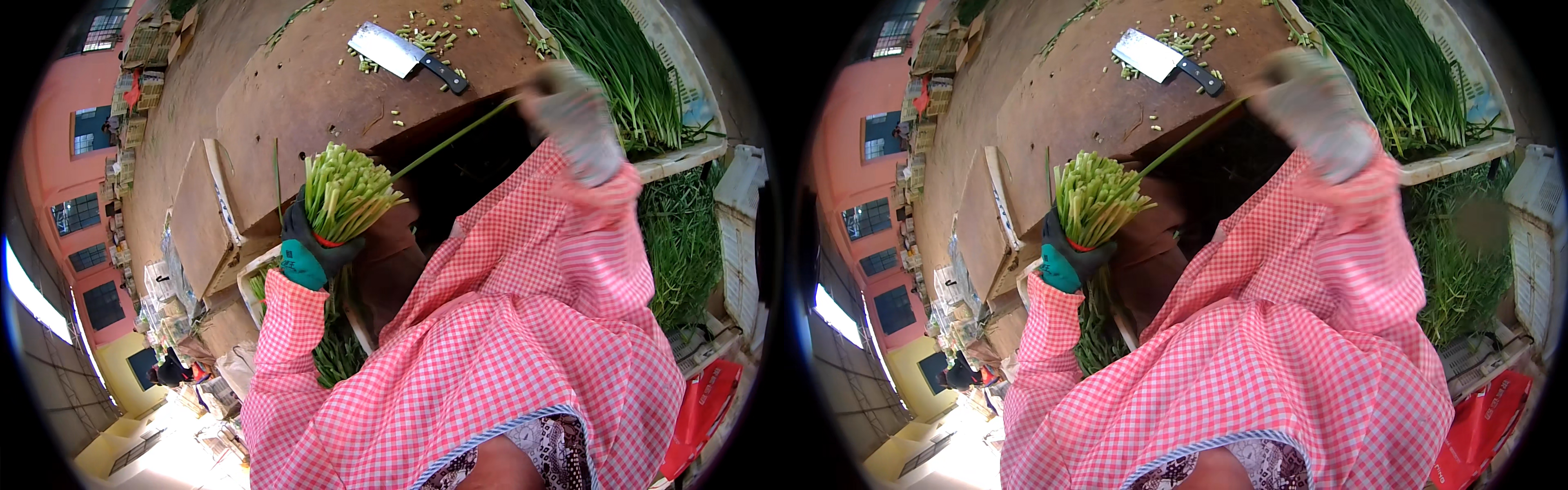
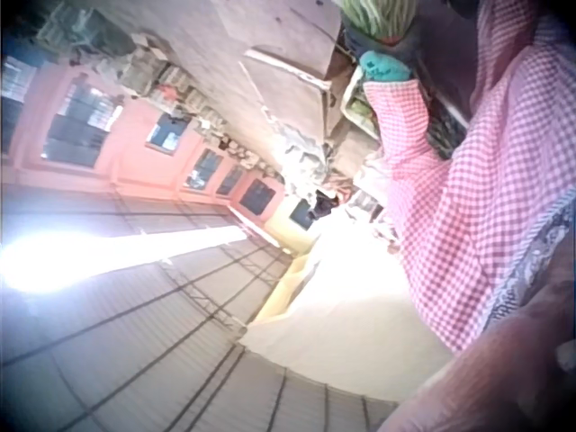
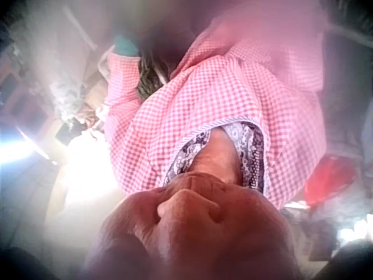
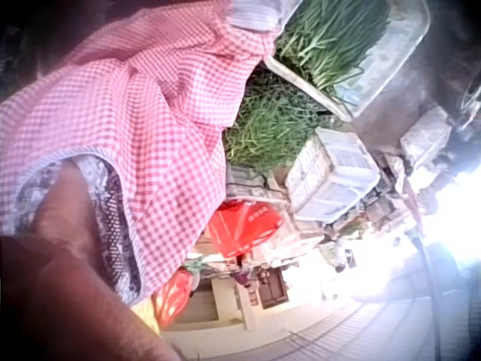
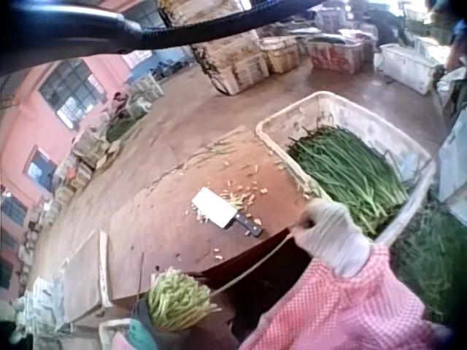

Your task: The person bundles bunches of green leaves with red ties, cuts the ends off with a large knife on a wooden surface, and organizes the trimmed bundles into crates.

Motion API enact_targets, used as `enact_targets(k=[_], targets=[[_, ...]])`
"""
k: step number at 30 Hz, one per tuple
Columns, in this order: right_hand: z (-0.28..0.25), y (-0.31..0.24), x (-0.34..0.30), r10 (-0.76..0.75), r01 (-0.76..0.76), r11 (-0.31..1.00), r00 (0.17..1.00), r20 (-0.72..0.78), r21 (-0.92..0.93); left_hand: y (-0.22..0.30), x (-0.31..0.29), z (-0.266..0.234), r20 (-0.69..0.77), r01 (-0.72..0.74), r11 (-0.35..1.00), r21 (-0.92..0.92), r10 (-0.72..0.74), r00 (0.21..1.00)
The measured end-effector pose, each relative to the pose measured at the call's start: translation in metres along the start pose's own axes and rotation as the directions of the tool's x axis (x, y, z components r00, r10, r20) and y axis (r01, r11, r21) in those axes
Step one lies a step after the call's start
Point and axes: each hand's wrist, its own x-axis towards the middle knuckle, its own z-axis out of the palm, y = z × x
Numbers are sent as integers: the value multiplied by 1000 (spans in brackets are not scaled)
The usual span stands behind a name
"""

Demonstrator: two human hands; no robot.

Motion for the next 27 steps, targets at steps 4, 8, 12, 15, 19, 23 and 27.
enact_targets(k=[4, 8, 12, 15, 19, 23, 27], targets=[[-63, 67, 5, 165, -185, 932, 982, -89, -311, -28, -3, 4, 0, 54, 967, -247, -56, 998], [20, 62, -50, 32, 22, 990, 924, 382, -136, -22, -6, 2, 52, 150, 848, -509, -144, 988], [81, -16, -80, -57, -172, 948, 734, 677, 267, -26, -5, 5, 46, 119, 897, -426, -110, 993], [94, -61, -73, -221, -89, 887, 779, 587, 452, -8, 6, 3, 58, 119, 883, -454, -104, 993], [134, -72, -82, -191, -246, 775, 788, 586, 583, -10, 4, 0, 81, 153, 852, -501, -130, 988], [127, -73, -84, -51, -604, 530, 678, 733, 595, -32, 0, 1, 148, 250, 806, -536, -201, 968], [130, -65, -81, -35, -463, 609, 795, 605, 644, -39, 2, 1, 177, 252, 723, -644, -179, 968]])
